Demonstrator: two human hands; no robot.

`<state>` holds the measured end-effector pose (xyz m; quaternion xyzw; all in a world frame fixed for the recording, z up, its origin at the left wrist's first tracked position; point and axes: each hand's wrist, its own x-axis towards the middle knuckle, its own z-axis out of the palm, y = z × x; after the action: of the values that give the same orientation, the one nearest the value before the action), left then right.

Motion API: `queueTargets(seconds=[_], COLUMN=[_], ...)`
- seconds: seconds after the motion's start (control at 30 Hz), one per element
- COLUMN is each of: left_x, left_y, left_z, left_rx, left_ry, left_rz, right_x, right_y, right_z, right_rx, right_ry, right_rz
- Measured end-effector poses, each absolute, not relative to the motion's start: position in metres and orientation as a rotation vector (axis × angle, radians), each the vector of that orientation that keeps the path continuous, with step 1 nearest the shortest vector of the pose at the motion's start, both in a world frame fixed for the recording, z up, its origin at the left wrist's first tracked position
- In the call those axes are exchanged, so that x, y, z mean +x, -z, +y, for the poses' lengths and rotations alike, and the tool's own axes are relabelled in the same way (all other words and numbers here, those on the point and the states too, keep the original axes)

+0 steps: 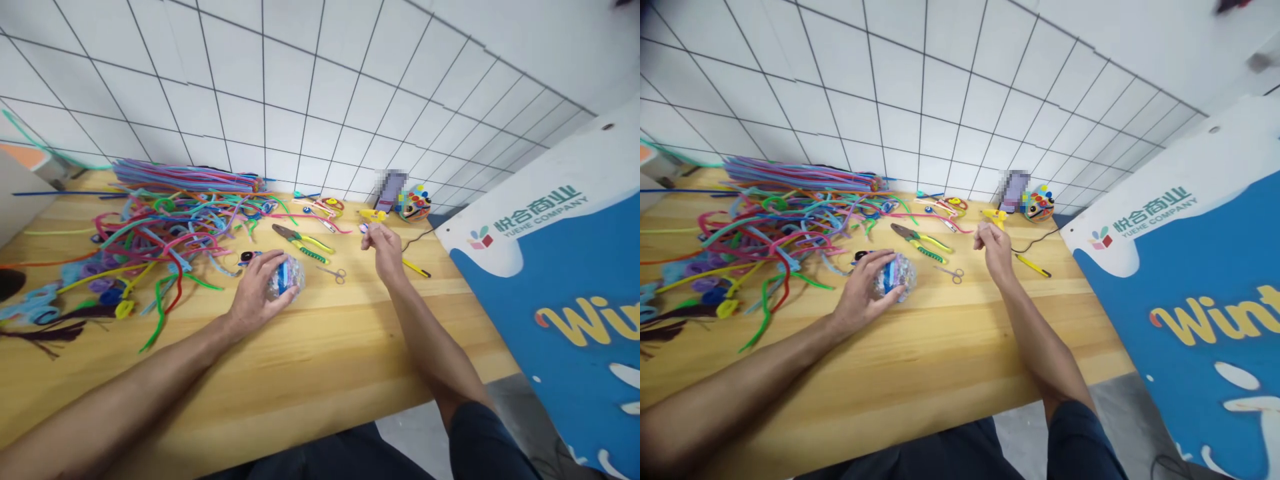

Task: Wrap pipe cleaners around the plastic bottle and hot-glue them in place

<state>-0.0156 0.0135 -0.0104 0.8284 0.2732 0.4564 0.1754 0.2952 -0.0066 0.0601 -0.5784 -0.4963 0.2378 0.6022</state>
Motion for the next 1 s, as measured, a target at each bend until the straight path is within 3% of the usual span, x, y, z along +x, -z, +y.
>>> queueTargets(seconds=[0.57, 0.73, 1.0], left_x=[-0.018, -0.018, -0.018], left_y=[0.009, 0.009, 0.009], left_z=[0.017, 0.018, 0.016], left_rx=[2.341, 2.353, 2.336], left_ry=[-1.221, -1.265, -1.278], left_rz=[0.792, 0.817, 0.787], right_x=[0.303, 0.298, 0.311], right_y=[0.023, 0.016, -0.038], right_z=[0.007, 0.003, -0.004], right_rx=[-1.648, -1.668, -1.476], right_ry=[-0.438, -0.425, -0.419], right_rz=[-1.160, -1.214, -1.097])
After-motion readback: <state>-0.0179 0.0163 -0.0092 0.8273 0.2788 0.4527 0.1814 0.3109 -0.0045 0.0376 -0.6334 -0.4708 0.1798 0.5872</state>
